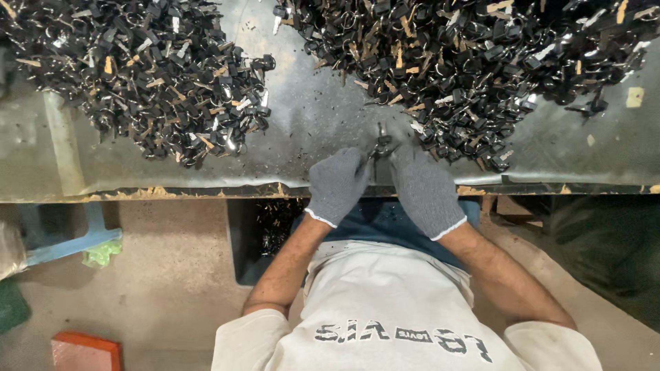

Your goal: The person picks small black metal parts one at a time from a large pile on the workbench, handles and checks each part with both gloved hands, and drops it into a bin below the bench. The repetitive pick-check-drop cycle continues across the pile of parts.

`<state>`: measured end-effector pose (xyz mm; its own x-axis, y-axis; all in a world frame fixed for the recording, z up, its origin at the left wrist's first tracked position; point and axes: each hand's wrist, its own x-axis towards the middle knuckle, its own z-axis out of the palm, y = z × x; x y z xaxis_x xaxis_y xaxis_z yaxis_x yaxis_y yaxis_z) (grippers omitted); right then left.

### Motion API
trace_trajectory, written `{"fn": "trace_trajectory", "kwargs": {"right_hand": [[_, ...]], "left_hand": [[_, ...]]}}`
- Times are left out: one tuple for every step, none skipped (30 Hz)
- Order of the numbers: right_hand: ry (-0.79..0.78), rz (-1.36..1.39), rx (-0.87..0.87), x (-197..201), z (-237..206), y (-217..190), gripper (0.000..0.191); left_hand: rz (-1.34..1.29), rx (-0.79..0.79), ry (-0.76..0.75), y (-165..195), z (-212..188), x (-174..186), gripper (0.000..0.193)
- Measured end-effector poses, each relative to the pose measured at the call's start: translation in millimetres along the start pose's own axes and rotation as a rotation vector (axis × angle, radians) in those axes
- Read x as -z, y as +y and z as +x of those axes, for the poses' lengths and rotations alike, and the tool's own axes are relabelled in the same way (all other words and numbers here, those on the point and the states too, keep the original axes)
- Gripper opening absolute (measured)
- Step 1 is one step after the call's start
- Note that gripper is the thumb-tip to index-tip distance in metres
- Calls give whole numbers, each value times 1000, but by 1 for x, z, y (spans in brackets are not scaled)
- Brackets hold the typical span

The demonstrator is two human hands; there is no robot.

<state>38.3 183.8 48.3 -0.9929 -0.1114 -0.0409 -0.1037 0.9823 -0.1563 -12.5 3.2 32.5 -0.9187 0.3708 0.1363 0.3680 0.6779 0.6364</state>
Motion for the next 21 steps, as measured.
{"fn": "trace_trajectory", "kwargs": {"right_hand": [[-16, -22, 53, -2, -2, -1, 22], [-33, -47, 103, -4, -3, -2, 23], [-53, -74, 150, -5, -4, -5, 24], [-97, -41, 89, -5, -5, -7, 21], [-140, -12, 25, -5, -3, -8, 18], [-179, 15, -40, -4, 0, -10, 16], [-127, 77, 32, -2, 5, -7, 19], [-73, 142, 107, 1, 9, -4, 23], [-14, 209, 183, 3, 15, 0, 27], [-96, 321, 148, 5, 20, 5, 32], [-176, 432, 114, 6, 24, 9, 38], [-260, 543, 77, 7, 26, 13, 44], [-201, 439, 96, 6, 23, 13, 43], [-148, 334, 115, 4, 19, 12, 41], [-104, 229, 133, 2, 12, 11, 40], [-95, 217, 125, 0, 4, 9, 36], [-84, 207, 116, -2, -3, 8, 33], [-62, 194, 107, -4, -10, 7, 29], [-76, 138, 106, -7, -13, 5, 31], [-88, 82, 106, -8, -17, 3, 34], [-103, 27, 108, -10, -19, 0, 37]], "left_hand": [[1, 2, 14, -1, -2, -2, 14], [-2, 2, 26, -2, -4, -4, 12], [21, -20, 12, -3, -6, -6, 13], [41, -42, -4, -4, -8, -9, 14], [58, -68, -20, -5, -9, -12, 16], [68, -71, -19, -5, -10, -15, 14], [80, -72, -16, -5, -11, -18, 13], [96, -71, -12, -4, -13, -19, 12], [82, -74, 6, -5, -14, -20, 11], [72, -81, 28, -4, -16, -20, 10], [63, -90, 51, -4, -17, -19, 9], [95, -95, 45, -3, -18, -17, 11], [125, -96, 38, -2, -19, -16, 13], [152, -91, 30, -1, -19, -14, 15], [158, -87, 33, 1, -20, -12, 15], [163, -84, 30, 2, -20, -11, 14], [170, -83, 26, 2, -20, -9, 14], [135, -65, 11, 2, -21, -8, 15], [103, -57, 5, 0, -19, -7, 15], [73, -49, 1, -1, -18, -7, 15], [64, -56, 4, -3, -17, -7, 14]]}}
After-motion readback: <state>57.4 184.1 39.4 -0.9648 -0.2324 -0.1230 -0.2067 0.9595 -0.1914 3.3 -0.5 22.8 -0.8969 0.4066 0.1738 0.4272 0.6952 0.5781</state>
